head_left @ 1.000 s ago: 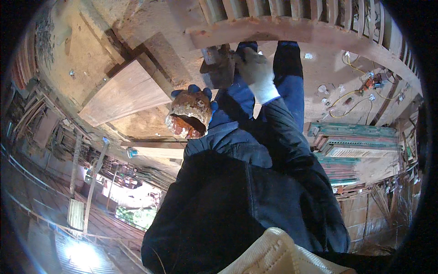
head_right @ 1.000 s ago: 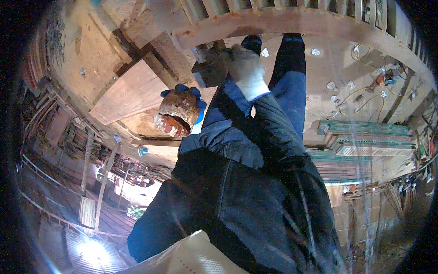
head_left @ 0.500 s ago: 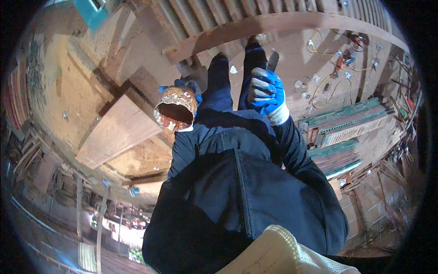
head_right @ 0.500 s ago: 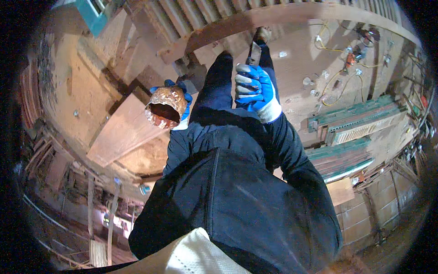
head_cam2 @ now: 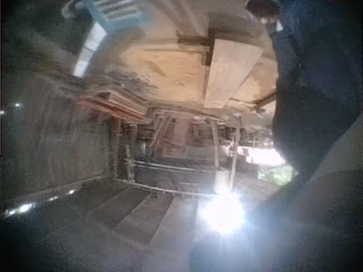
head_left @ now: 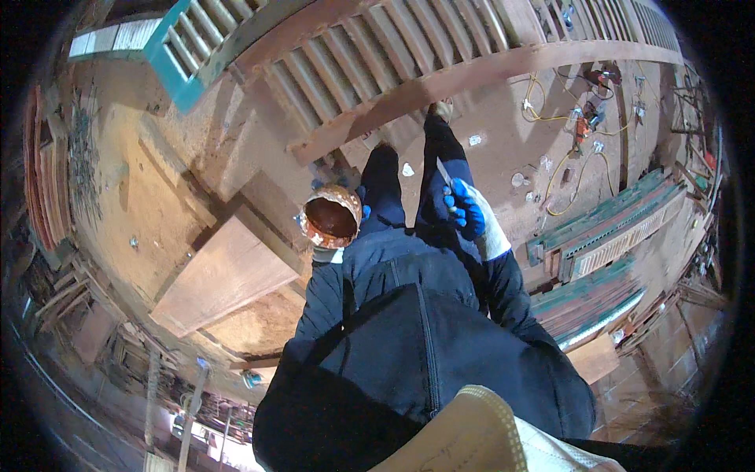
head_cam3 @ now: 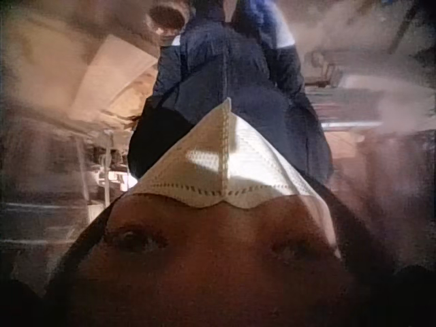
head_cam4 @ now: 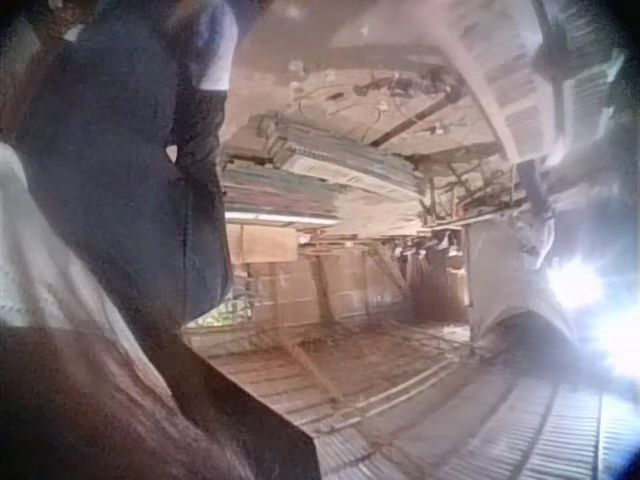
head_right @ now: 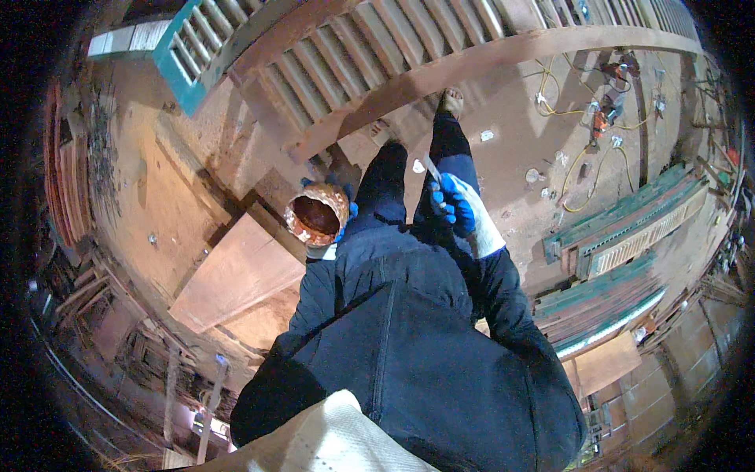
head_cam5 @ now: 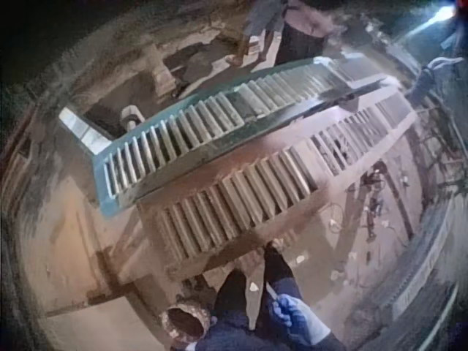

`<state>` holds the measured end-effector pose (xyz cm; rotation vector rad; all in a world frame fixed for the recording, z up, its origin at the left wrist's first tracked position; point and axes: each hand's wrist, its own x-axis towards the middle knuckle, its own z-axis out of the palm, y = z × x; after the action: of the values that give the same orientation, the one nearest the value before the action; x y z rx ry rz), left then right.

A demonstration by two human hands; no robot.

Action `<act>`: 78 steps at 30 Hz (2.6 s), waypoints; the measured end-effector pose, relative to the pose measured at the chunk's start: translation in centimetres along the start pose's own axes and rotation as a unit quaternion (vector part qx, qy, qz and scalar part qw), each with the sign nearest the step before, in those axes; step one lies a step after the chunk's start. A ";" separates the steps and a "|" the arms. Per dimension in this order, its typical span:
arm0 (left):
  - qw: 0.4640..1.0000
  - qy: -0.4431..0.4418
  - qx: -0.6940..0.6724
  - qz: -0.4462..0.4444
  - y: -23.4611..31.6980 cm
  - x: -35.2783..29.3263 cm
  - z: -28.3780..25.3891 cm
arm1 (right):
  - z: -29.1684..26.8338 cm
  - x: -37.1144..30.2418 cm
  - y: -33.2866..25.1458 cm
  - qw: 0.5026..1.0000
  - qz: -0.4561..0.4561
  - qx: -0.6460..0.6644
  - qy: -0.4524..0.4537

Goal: The person applies a brown adhesive to the joints of a wooden slatted frame using a small brush. They hold a container of the adhesive in the left hand and repeatedly dip the brush to coat the connection points along the frame.

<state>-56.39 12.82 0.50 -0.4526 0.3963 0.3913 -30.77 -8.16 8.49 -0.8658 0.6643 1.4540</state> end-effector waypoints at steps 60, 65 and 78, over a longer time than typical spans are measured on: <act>0.885 0.092 0.257 -0.377 -52.7 58.1 21.2 | -8.2 -23.5 -55.4 0.664 -0.471 -0.426 0.395; 0.864 0.052 0.389 -0.316 -57.5 62.0 20.4 | -11.8 -23.9 -62.5 0.643 -0.461 -0.486 0.372; 0.708 -0.048 0.704 0.000 -78.5 71.2 14.7 | -32.7 -29.9 -83.3 0.829 -0.468 -0.198 0.234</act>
<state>43.20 -25.63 7.55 1.0866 0.4816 0.0206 54.64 -45.35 23.37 -1.6182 0.1847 0.4622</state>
